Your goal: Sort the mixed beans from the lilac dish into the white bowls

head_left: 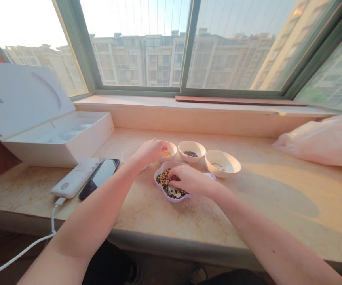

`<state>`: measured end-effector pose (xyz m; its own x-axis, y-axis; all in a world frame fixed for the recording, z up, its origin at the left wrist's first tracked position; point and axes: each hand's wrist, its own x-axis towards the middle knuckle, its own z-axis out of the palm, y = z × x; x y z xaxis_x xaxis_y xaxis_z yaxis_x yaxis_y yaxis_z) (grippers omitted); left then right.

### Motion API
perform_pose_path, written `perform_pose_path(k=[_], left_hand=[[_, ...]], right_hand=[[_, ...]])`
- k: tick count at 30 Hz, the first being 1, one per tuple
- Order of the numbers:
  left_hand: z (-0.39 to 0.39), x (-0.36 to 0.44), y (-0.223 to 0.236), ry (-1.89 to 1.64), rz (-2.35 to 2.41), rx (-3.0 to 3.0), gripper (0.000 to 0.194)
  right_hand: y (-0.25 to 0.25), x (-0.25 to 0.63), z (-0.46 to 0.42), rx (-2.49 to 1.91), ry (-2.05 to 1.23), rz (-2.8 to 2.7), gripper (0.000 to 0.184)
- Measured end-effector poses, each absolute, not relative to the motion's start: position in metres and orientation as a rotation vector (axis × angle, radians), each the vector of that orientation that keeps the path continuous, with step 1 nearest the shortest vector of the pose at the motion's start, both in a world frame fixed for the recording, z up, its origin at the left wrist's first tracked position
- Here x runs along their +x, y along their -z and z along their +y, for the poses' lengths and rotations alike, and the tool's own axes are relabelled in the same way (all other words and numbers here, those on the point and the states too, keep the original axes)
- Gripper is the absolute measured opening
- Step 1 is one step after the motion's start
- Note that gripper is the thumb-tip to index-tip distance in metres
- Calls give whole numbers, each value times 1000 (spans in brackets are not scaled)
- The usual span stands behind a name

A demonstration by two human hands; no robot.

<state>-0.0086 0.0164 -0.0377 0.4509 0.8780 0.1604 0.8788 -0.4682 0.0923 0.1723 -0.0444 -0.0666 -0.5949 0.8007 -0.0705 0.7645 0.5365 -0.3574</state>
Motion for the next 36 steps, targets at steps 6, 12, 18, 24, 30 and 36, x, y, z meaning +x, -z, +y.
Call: perform_pose_path(k=[6, 12, 18, 24, 30, 36], left_hand=[[13, -9, 35, 291, -1563, -2733, 22], [14, -9, 35, 323, -1531, -2774, 21], [14, -8, 35, 346, -1521, -2801, 21], [13, -8, 34, 355, -1479, -2795, 19], [13, -9, 33, 368, -1490, -2790, 18], [11, -12, 30, 365, -1536, -2774, 23]], right_hand=[[66, 176, -42, -1343, -528, -2650, 21], [65, 182, -43, -1283, -523, -2591, 29], [66, 185, -44, -1200, -613, -2528, 43], [61, 184, -47, -1186, -660, -2517, 41], [63, 185, -45, -1222, -632, -2503, 36], [66, 186, -43, -1196, -603, -2471, 26]])
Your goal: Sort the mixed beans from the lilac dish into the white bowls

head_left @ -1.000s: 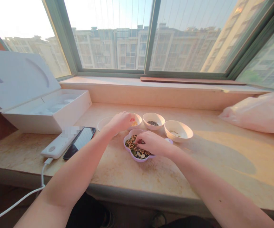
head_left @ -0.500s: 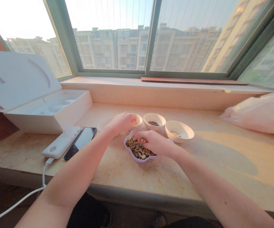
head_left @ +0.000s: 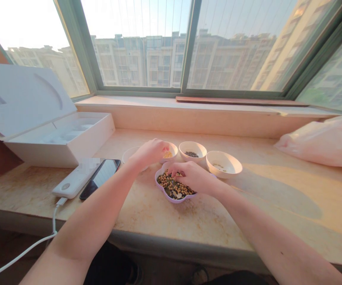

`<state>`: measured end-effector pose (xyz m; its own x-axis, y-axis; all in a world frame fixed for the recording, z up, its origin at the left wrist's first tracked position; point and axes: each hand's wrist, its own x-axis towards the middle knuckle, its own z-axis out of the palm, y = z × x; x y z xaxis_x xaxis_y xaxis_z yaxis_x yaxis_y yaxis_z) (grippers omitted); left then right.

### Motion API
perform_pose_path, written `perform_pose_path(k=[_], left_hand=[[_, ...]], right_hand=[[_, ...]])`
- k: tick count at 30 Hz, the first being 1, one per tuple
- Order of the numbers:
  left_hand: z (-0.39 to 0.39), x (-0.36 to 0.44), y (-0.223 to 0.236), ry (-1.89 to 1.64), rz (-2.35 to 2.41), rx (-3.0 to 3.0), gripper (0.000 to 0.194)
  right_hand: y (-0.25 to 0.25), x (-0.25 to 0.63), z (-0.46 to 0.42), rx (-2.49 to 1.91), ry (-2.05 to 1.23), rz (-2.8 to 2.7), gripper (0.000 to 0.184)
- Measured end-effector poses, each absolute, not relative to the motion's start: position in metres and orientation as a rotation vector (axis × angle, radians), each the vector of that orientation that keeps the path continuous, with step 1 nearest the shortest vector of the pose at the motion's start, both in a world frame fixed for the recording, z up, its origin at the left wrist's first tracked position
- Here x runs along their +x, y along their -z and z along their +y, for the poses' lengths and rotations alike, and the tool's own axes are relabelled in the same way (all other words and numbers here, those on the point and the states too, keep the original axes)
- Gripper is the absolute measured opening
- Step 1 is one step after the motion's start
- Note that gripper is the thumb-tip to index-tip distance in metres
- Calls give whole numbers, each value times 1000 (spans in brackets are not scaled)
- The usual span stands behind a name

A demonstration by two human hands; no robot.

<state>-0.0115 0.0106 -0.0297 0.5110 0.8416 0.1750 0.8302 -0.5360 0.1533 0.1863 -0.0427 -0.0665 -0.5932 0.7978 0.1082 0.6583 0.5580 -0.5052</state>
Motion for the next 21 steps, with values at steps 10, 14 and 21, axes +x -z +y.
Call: perform_pose_path(k=[10, 14, 21], left_hand=[[10, -5, 30, -437, 1019, 2732, 19], [8, -6, 28, -402, 1121, 2752, 20], [5, -6, 25, -386, 1217, 2738, 19]], right_hand=[[69, 196, -34, -1365, -541, -2303, 24], [67, 196, -35, -1307, -393, -2565, 26], [63, 191, -41, -1172, -388, -2684, 31]])
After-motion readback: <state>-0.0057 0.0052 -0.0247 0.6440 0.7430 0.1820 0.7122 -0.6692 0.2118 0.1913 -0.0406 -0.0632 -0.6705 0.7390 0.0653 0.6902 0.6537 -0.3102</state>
